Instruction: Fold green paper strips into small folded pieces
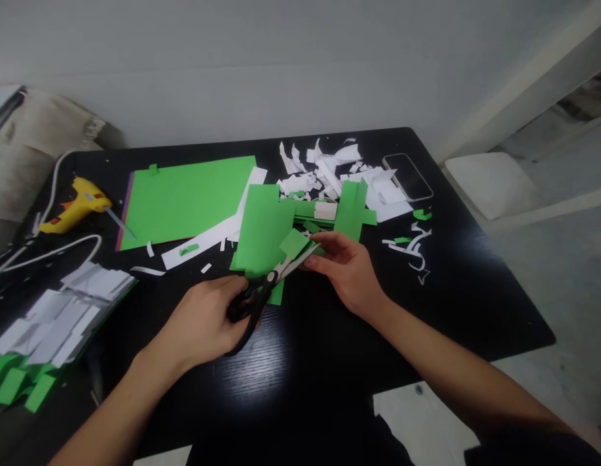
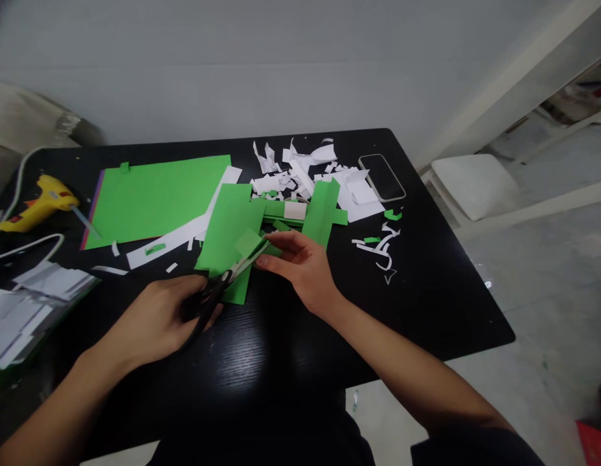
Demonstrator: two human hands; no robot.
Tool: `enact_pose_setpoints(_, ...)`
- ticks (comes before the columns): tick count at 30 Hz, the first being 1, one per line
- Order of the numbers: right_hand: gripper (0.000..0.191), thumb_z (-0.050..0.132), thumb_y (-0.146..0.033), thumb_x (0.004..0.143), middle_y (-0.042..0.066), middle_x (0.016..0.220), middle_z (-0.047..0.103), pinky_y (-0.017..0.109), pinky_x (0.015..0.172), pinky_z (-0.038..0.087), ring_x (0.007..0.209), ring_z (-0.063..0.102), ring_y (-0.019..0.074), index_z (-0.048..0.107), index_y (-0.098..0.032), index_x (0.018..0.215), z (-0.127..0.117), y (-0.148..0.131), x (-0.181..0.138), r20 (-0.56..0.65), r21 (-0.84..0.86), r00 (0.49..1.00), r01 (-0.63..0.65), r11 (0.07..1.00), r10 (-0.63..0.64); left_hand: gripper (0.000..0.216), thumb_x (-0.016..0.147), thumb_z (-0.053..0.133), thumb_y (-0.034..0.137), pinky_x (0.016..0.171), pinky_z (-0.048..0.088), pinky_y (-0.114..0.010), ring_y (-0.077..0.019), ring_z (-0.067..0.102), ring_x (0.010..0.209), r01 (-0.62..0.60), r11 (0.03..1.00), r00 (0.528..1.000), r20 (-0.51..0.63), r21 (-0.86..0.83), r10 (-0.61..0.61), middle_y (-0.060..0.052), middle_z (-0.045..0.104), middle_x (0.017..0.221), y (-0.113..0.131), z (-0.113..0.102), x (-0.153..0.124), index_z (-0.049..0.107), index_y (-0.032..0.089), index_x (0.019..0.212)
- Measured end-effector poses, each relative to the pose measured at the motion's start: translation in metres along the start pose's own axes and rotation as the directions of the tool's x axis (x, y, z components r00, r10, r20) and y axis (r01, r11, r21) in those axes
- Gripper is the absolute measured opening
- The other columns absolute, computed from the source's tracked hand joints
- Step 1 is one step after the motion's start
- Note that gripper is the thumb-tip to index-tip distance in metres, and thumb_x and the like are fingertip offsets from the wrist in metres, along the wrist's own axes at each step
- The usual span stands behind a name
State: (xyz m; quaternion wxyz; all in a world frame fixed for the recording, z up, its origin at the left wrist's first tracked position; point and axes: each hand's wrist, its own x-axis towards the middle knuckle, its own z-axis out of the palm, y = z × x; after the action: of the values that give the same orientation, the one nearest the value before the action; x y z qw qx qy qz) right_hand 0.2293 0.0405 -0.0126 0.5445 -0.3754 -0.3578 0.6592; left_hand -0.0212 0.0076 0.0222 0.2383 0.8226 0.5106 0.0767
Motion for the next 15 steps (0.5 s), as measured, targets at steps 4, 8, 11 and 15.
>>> enact_pose_setpoints(4, 0.034, 0.096, -0.019, 0.065, -0.002, 0.096, 0.075, 0.038, 0.091, 0.066, 0.089, 0.072, 0.0155, 0.079, -0.028, 0.093, 0.0026, -0.001, -0.0018, 0.009, -0.005, 1.0, -0.001, 1.0, 0.001, 0.019, 0.086, 0.058, 0.027, 0.053, 0.038, -0.028, -0.0152, 0.053, 0.055, -0.006, 1.0, 1.0, -0.007, -0.002, 0.006, 0.0, 0.058, 0.065, 0.0024, 0.0009, 0.0002, 0.049, 0.021, 0.07)
enact_pose_setpoints(8, 0.033, 0.095, -0.02, 0.066, -0.002, 0.099, 0.075, 0.041, 0.093, 0.066, 0.091, 0.072, 0.0169, 0.078, -0.028, 0.094, 0.0036, -0.0017, -0.0031, 0.01, -0.009, 1.0, -0.011, 1.0, 0.011, 0.021, 0.088, 0.059, 0.029, 0.054, 0.039, -0.028, -0.016, 0.055, 0.056, -0.007, 1.0, 1.0, -0.01, -0.017, 0.007, -0.001, 0.059, 0.066, 0.0029, 0.0019, 0.0008, 0.05, 0.022, 0.071)
enact_pose_setpoints(11, 0.035, 0.096, -0.02, 0.065, -0.001, 0.102, 0.075, 0.043, 0.092, 0.067, 0.093, 0.072, 0.0181, 0.078, -0.027, 0.093, 0.0039, -0.0021, -0.0032, -0.004, -0.007, 1.0, -0.021, 1.0, 0.021, 0.024, 0.092, 0.058, 0.033, 0.055, 0.039, -0.029, -0.0161, 0.055, 0.057, 0.003, 1.0, 1.0, 0.001, -0.025, -0.003, -0.001, 0.06, 0.067, 0.003, 0.0026, 0.001, 0.05, 0.021, 0.072)
enact_pose_setpoints(15, 0.035, 0.097, -0.021, 0.064, -0.001, 0.102, 0.076, 0.042, 0.089, 0.068, 0.091, 0.073, 0.0178, 0.077, -0.026, 0.093, 0.0044, -0.0027, -0.0031, -0.012, 0.008, 0.999, -0.042, 0.999, 0.042, 0.029, 0.094, 0.056, 0.038, 0.055, 0.039, -0.029, -0.0162, 0.055, 0.057, 0.008, 0.999, 1.0, 0.017, -0.033, -0.008, -0.001, 0.059, 0.067, 0.0031, 0.0024, 0.0007, 0.05, 0.021, 0.071)
